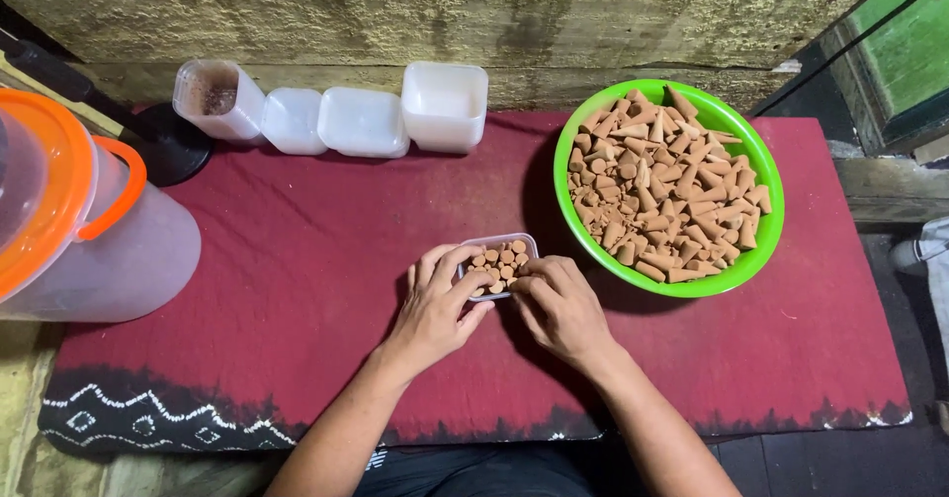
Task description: The person packages small incense cones by picking them from a large bowl and placing them into a small plastic container, arranging them in rows by hand. The person occasionally shifts the incense within the container to make space.
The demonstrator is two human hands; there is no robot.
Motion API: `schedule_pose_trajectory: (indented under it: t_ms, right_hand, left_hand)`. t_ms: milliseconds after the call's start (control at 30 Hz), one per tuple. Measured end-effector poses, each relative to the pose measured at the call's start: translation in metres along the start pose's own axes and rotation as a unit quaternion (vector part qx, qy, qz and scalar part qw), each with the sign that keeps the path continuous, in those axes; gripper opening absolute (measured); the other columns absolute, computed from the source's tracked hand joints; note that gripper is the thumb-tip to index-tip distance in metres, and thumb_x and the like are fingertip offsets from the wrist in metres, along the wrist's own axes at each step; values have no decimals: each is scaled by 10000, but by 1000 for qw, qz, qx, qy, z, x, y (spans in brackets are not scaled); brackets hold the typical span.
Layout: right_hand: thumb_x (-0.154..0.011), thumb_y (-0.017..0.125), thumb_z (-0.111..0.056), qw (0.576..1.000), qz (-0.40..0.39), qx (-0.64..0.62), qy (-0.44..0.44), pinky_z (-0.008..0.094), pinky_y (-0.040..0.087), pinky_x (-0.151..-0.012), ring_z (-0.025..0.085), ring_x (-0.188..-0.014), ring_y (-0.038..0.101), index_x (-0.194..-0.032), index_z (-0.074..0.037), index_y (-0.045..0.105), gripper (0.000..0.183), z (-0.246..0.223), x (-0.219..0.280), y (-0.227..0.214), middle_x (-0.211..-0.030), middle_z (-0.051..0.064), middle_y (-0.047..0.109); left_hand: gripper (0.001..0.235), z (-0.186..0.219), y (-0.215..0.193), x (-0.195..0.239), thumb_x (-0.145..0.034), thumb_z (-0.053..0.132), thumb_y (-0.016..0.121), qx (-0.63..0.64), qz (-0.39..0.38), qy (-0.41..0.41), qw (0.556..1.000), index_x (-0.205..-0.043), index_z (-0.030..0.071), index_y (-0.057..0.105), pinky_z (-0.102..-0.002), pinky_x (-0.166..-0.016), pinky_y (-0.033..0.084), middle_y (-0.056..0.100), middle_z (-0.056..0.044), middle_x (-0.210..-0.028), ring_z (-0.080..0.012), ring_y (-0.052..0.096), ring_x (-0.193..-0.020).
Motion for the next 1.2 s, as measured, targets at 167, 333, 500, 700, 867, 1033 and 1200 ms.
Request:
schedule_pose_trajectory:
  t_ms: [167,333,500,700,867,1033,1200]
  right_hand:
    - [-909,709,-158,1000,7,-28,10,459,569,-787,363,-938,657,-996,-130,716,91,2,2,-3,-1039,85,658]
    - [-897,720,-160,999,4,-40,15,455,564,-813,359,-972,649,-987,-136,732,94,5,4,-4,-1061,85,657]
    - [-907,687,-150,997,18,-56,42,450,566,-840,356,-1012,663,-1051,-128,738,155,1,4,-10,-1089,96,656]
    - [-911,642,-224,1000,11,-10,-1,462,572,-787,346,-900,683,-1008,-108,739,180,9,23,-38,-1003,111,674]
    - [-907,654,-186,998,46,42,30,469,553,-807,349,-879,686,-1003,-108,758,162,43,28,-102,-969,114,694]
    - [-991,629,-83,984,101,114,96,490,516,-874,388,-926,675,-982,-64,735,108,106,30,-160,-956,142,696]
    - [-958,683,-37,956,145,140,213,489,478,-921,385,-1037,618,-1044,-90,735,114,160,47,-166,-1063,144,656]
  left_hand:
    - [267,-3,3,0,-843,301,769,-4,6,10,1000,-1089,274,670,-450,-945,419,530,12,-1359,-301,432,-1345]
    - [248,-2,-2,-1,-832,281,772,1,15,14,1000,-1060,258,677,-451,-925,430,545,7,-1342,-309,453,-1327]
    - [272,2,-21,-4,-799,316,799,73,50,10,996,-1036,243,686,-444,-936,434,571,8,-1303,-307,486,-1294]
    - [411,-19,-25,16,-998,248,606,115,195,50,973,-598,194,529,-359,-700,478,540,34,-600,-230,584,-586]
    - [255,8,-20,-1,-1018,170,471,200,155,18,967,-944,178,715,-344,-627,575,712,-1,-765,-260,696,-645]
    - [218,42,-31,-82,-950,71,553,186,118,107,970,-1029,153,739,-399,-731,590,664,-61,-900,-299,698,-802]
    - [128,50,19,-175,-997,212,542,44,42,186,981,-1007,133,643,-508,-680,527,581,-107,-959,-372,624,-866]
Point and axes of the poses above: each hand's wrist, its own x-axis away from the middle knuckle, its own y-axis out of the palm, z = x × y, the point moved 5 cm from there along -x, towards the middle knuckle
